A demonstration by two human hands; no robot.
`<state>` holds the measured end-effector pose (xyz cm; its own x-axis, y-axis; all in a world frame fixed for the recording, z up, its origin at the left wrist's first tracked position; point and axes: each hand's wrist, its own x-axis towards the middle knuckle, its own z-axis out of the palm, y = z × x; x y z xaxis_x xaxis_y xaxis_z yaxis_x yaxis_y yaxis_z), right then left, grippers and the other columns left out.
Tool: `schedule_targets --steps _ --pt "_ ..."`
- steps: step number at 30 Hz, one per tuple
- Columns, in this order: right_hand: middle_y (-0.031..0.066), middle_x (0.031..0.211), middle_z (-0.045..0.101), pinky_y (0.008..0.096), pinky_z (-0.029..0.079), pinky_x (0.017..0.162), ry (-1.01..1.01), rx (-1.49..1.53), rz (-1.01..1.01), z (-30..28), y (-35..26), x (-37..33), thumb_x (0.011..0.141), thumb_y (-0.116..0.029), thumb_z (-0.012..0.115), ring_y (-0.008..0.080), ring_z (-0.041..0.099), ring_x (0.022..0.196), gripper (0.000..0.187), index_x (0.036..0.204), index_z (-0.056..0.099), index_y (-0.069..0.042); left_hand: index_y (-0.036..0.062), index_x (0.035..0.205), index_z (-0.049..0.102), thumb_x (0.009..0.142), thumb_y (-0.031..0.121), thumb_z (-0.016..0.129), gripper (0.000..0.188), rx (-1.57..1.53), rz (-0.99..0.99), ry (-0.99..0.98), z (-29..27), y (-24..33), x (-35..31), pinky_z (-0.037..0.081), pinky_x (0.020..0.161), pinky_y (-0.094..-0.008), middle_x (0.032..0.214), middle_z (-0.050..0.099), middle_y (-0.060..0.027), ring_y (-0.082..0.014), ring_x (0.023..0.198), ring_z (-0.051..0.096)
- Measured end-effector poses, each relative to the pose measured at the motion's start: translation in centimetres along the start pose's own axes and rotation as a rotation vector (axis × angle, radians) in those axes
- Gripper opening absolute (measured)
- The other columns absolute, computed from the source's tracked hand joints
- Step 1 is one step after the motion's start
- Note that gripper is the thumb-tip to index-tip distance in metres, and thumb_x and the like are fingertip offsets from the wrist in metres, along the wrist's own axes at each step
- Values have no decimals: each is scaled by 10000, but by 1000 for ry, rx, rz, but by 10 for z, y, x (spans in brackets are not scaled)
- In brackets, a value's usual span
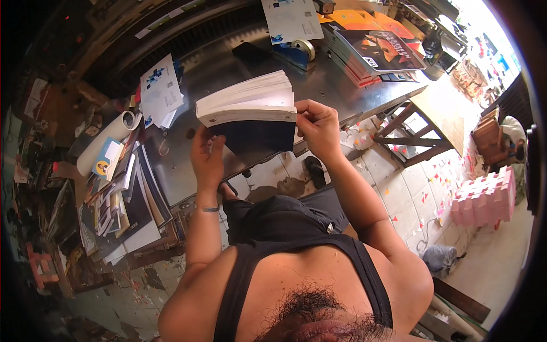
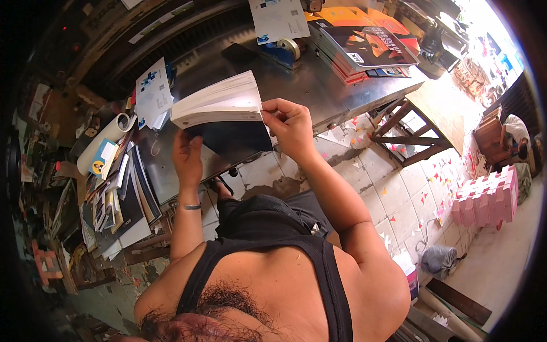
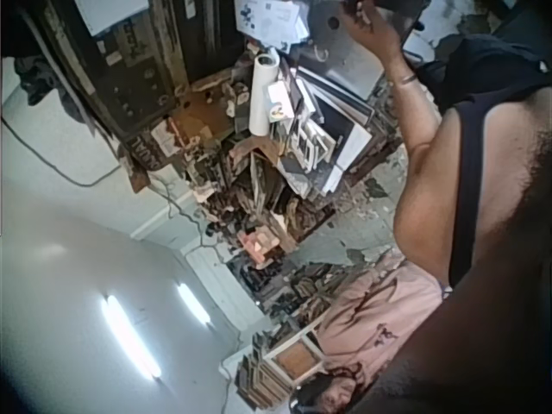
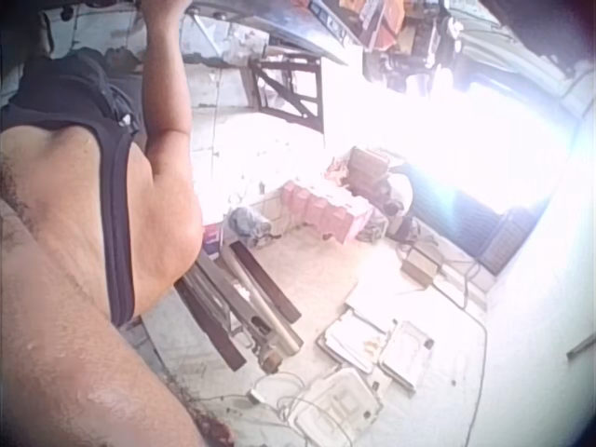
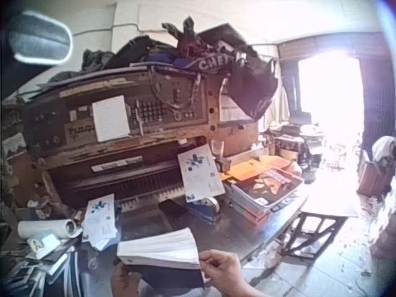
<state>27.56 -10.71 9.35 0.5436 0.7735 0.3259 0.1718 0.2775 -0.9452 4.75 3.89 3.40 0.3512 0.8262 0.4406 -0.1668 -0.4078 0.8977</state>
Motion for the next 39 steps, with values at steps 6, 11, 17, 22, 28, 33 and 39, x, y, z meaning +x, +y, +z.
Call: schedule_targets --steps 6,11,17,22,28,33,39 --pt "-31 765 676 192 437 542 -18 138 28 2 7 -2 944 -52 723 9 528 604 82 979 732 22 20 1455 530 972 131 709 527 25 26 11 2 2 -1 451 958 -299 1266 641 -40 -114 1048 563" --pt "-17 850 695 186 458 610 -27 179 56 0 16 -7 948 -119 745 10 550 679 167 1049 702 6 20 1449 525 978 123 695 511 3 9 -17 -1 2 -2 449 972 -305 1308 635 -54 -126 1099 570" --pt "104 1290 635 367 432 1041 -113 131 -321 -7 17 2 816 -243 866 219 593 1187 922 1577 370 -83 -5 1493 440 1033 117 629 513 4 57 -75 -3 -4 -3 394 1071 -297 1373 582 -90 -163 1251 534" --pt "105 1263 645 351 474 1024 -174 -214 -157 -4 18 4 728 -74 890 221 610 1158 968 1567 407 -92 -33 1446 479 1033 140 635 473 43 110 -80 -6 -10 0 423 1071 -348 1377 596 -144 -202 1243 567" --pt "90 1073 693 362 509 939 -191 -251 -213 -5 26 1 727 -65 858 260 646 1071 460 1149 678 -29 -66 1416 486 1021 109 631 456 103 62 -16 -26 -23 -22 380 1129 -402 1384 580 -191 -271 1298 548" --pt "100 1142 694 402 577 847 -139 -408 -493 -15 13 -9 771 8 760 318 687 1027 376 1132 679 -59 -32 1391 481 1019 351 655 561 437 305 -109 -21 8 -23 463 1067 -463 1335 618 -234 -388 1248 598" --pt "112 1129 699 425 584 809 -15 -491 -667 -34 34 -20 829 7 717 335 711 998 230 1045 669 -56 51 1252 528 990 454 656 497 575 728 -256 1 13 -14 444 1101 -555 1305 640 -200 -400 1254 597"
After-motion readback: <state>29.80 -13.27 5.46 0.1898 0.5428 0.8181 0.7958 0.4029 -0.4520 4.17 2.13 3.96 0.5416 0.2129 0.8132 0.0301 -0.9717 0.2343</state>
